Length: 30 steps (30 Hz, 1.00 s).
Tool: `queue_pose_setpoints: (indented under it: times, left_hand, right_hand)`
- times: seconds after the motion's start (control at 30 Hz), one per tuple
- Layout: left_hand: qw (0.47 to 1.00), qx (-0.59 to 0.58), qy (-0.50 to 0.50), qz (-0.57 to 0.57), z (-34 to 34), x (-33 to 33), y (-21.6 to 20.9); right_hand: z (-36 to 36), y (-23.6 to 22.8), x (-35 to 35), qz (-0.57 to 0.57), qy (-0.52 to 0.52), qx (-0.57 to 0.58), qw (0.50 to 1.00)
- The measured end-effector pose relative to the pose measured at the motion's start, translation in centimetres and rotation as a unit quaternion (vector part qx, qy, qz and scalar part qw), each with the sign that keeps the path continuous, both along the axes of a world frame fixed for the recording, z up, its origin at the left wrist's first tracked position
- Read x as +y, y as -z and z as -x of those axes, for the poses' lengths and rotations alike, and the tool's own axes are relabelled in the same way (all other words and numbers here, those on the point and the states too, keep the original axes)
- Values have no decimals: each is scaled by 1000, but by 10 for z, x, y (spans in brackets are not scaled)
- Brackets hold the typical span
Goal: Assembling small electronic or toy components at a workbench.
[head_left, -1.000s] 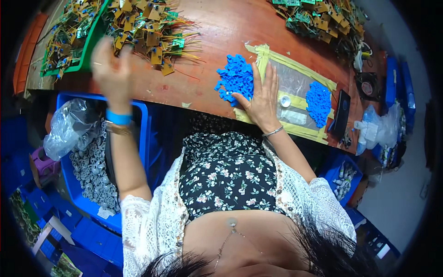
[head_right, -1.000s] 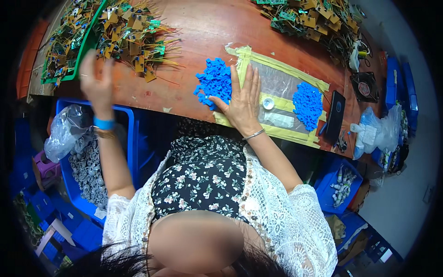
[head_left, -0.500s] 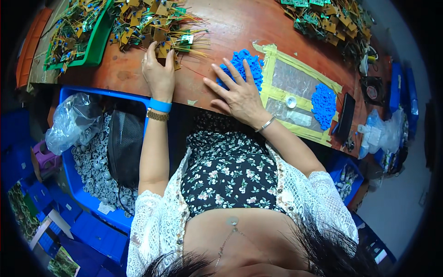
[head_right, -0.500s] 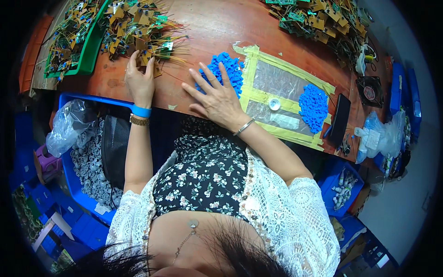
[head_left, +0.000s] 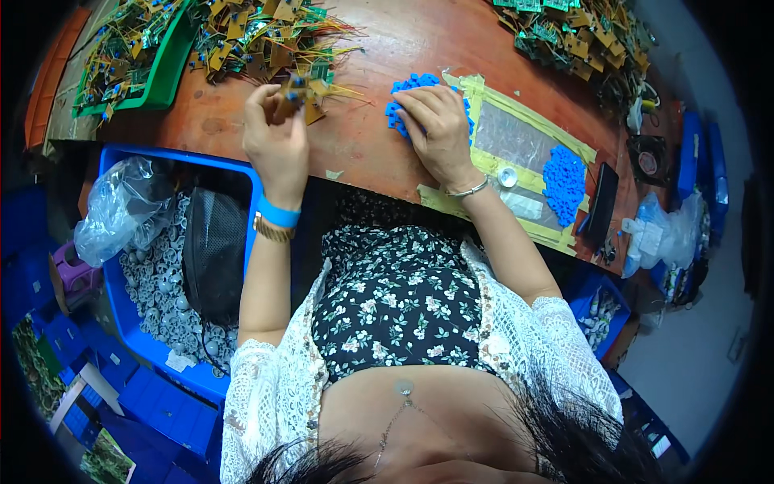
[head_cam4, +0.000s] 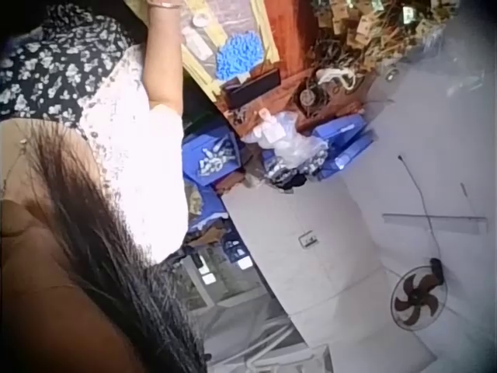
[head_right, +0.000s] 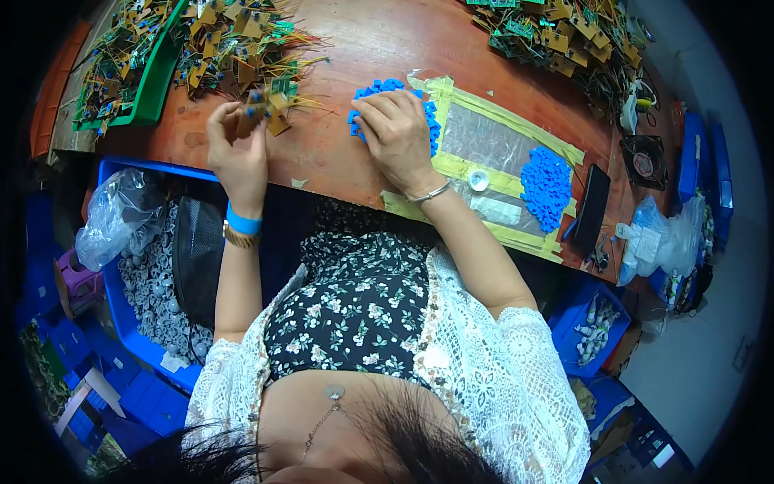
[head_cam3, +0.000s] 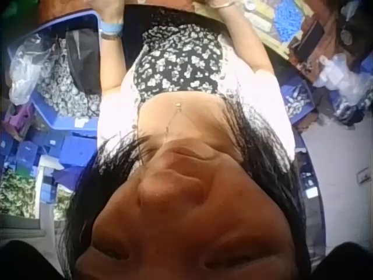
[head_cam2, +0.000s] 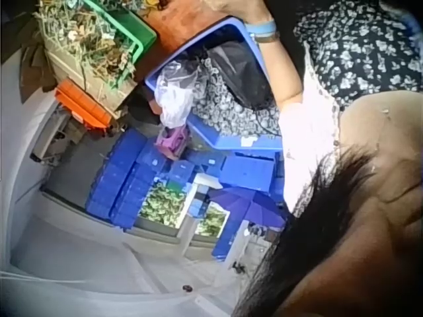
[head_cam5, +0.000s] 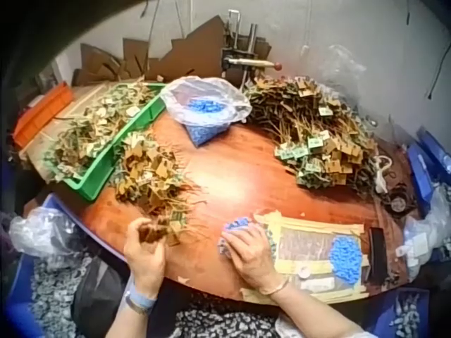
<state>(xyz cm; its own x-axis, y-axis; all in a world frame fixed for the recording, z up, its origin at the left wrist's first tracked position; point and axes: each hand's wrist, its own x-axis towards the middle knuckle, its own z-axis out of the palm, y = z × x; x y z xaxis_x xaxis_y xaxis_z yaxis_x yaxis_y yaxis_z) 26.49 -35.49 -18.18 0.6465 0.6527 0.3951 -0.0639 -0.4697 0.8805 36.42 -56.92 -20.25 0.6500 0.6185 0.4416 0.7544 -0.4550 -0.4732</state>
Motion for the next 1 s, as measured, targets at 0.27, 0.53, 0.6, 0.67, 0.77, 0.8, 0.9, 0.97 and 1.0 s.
queue_pose_setpoints:
  times: [0.27, 0.53, 0.6, 0.67, 0.77, 0.8, 0.9, 0.97, 1.0]
  left_hand:
    - [939, 126, 27, -318, 40, -13, 20]
    - [925, 72, -55, -369, 15, 20, 17]
    - [920, 78, -59, -380, 16, 21, 12]
    - [941, 91, -57, -322, 15, 16, 7]
    - [940, 95, -46, -323, 17, 8, 8]
    - [940, 96, -47, -324, 19, 7, 12]
    - [982, 92, -5, -164, 22, 6, 15]
    - [986, 92, 2, -136, 24, 13, 18]
    - [990, 89, 8, -110, 24, 15, 16]
  right_hand:
    - [-2, -1, 28, 57, 20, -106, 993]
    - [9, -9, 17, 13, 3, -42, 999]
    - [12, -12, 15, 3, 7, -42, 999]
    - [11, -13, 16, -7, 11, -41, 999]
    - [7, -14, 24, 14, 2, -72, 997]
    - [6, -13, 27, 42, 2, -78, 996]
    - [6, -12, 34, 76, 1, -83, 994]
    - [6, -12, 34, 84, 2, -81, 993]
    - [5, -11, 34, 71, 4, -82, 994]
